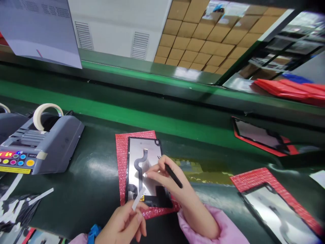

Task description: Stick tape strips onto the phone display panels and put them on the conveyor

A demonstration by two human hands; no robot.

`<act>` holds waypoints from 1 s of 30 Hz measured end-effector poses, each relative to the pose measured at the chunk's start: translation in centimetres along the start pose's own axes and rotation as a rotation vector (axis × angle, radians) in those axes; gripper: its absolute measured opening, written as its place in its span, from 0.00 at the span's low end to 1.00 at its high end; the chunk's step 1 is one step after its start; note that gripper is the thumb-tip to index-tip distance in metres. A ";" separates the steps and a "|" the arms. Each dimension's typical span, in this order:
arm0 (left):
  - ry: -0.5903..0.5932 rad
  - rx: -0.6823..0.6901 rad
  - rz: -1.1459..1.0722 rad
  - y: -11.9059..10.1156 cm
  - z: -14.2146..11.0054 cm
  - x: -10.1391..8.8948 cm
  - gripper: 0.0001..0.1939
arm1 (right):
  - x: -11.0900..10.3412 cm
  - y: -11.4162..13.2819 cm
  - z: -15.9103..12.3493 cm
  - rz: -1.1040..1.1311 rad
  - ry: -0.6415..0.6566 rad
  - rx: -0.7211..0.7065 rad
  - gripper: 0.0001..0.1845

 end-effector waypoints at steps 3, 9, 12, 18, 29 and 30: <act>-0.017 0.062 0.018 -0.8 0.3 -0.2 0.27 | 2.6 -0.7 0.1 -0.008 0.224 0.027 0.32; 0.034 0.034 0.033 0.1 0.9 0.6 0.32 | 3.4 -0.4 -0.1 0.161 0.192 0.046 0.30; 0.059 0.055 0.120 -0.4 0.8 0.6 0.28 | 0.6 -0.2 1.9 0.010 0.035 -0.012 0.31; 0.008 0.274 0.897 -6.0 1.1 -0.5 0.21 | 0.7 -1.2 5.5 -0.449 0.088 -0.127 0.28; -0.145 0.358 1.582 -6.6 3.1 -2.1 0.18 | 0.9 -1.7 6.7 -0.656 -0.007 -0.118 0.22; -0.143 0.360 1.585 -6.5 3.1 -2.0 0.18 | 0.6 -1.5 7.0 -0.669 -0.058 -0.121 0.22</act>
Point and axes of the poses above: each hand's wrist, its own z-axis towards the middle knuckle, its own x-axis out of the palm, y = z × x, the point moved 10 cm from there along z, towards the middle knuckle, and after that the axes turned 13 degrees about -z, right-handed, at the moved point
